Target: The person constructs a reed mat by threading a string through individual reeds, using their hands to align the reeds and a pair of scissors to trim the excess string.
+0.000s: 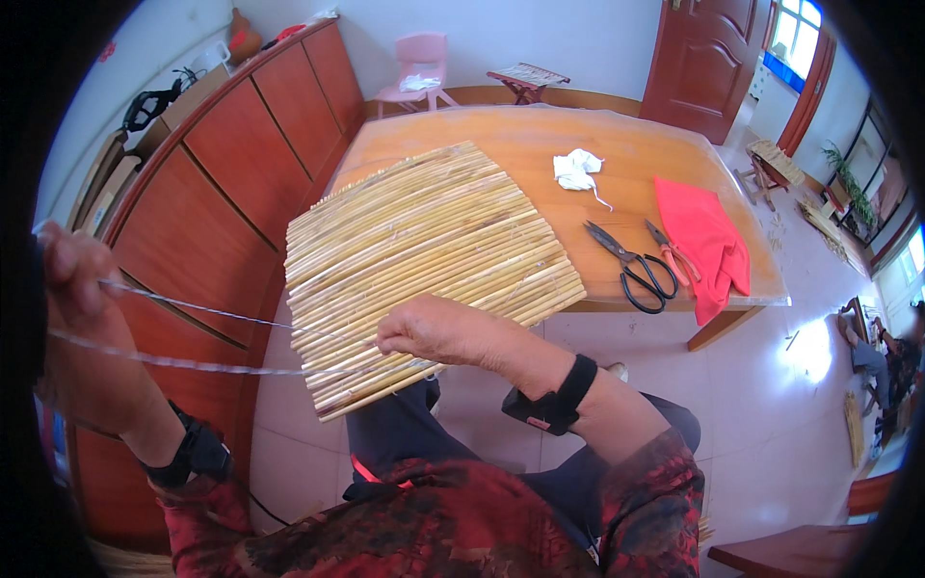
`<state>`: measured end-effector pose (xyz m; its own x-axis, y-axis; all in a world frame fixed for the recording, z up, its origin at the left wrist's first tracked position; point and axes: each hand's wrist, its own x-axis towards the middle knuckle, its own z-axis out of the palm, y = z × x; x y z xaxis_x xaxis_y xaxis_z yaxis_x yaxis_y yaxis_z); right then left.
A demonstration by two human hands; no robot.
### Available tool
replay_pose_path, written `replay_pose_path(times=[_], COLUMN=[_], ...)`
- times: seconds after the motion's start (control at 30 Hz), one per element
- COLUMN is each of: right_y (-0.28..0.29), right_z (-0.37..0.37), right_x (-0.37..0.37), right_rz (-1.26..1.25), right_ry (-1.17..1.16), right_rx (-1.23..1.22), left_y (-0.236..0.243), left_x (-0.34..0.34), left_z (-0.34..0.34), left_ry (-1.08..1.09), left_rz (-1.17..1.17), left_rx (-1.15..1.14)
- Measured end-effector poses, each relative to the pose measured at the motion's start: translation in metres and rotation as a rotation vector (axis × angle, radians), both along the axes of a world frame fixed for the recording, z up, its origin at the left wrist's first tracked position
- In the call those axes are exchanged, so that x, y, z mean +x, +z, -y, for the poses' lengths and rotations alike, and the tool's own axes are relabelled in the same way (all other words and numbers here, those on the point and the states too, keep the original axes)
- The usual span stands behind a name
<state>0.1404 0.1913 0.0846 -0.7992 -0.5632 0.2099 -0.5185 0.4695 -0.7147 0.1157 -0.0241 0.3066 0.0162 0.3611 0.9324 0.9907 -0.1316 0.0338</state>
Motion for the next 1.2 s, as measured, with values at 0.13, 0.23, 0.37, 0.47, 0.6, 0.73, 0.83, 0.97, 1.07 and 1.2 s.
replay_pose_path(times=[0.13,0.23,0.37,0.47,0.6,0.73,0.83,0.97,1.07,1.2], right_y=[0.025,0.033,0.055,0.033,-0.002,0.005,0.010,0.076,0.116,0.118], right_z=[-0.009,-0.007,0.005,-0.005,0.000,0.020,0.018,0.030,0.038,0.038], right_x=[0.008,0.014,0.014,-0.004,-0.007,-0.005,-0.004,0.005,0.001,0.010], right_rz=[0.304,0.154,0.124,0.206,0.385,0.432,0.364,0.063,-0.015,0.128], right_ry=[-0.276,-0.264,-0.236,-0.255,-0.245,-0.166,-0.246,-0.275,-0.136,0.053], right_rx=[-0.414,-0.558,-0.795,-0.853,-0.629,-0.710,-0.654,-0.809,-0.625,-0.350], left_y=[-0.004,-0.023,-0.043,-0.095,-0.168,-0.254,-0.277,-0.279,-0.260,-0.281], left_x=[0.008,0.022,0.045,0.028,0.017,-0.001,0.000,0.003,0.003,0.003], left_z=[0.024,0.071,0.094,0.064,0.019,-0.005,-0.028,-0.037,-0.039,0.002], left_ry=[-0.024,0.161,0.293,0.416,0.466,0.444,0.501,0.463,0.522,0.264], left_rz=[-0.023,-0.004,0.249,0.579,0.790,0.831,0.546,0.637,0.715,1.066], left_rx=[0.000,0.034,-0.043,-0.197,-0.710,-0.774,-0.810,-0.869,-0.972,-0.623])
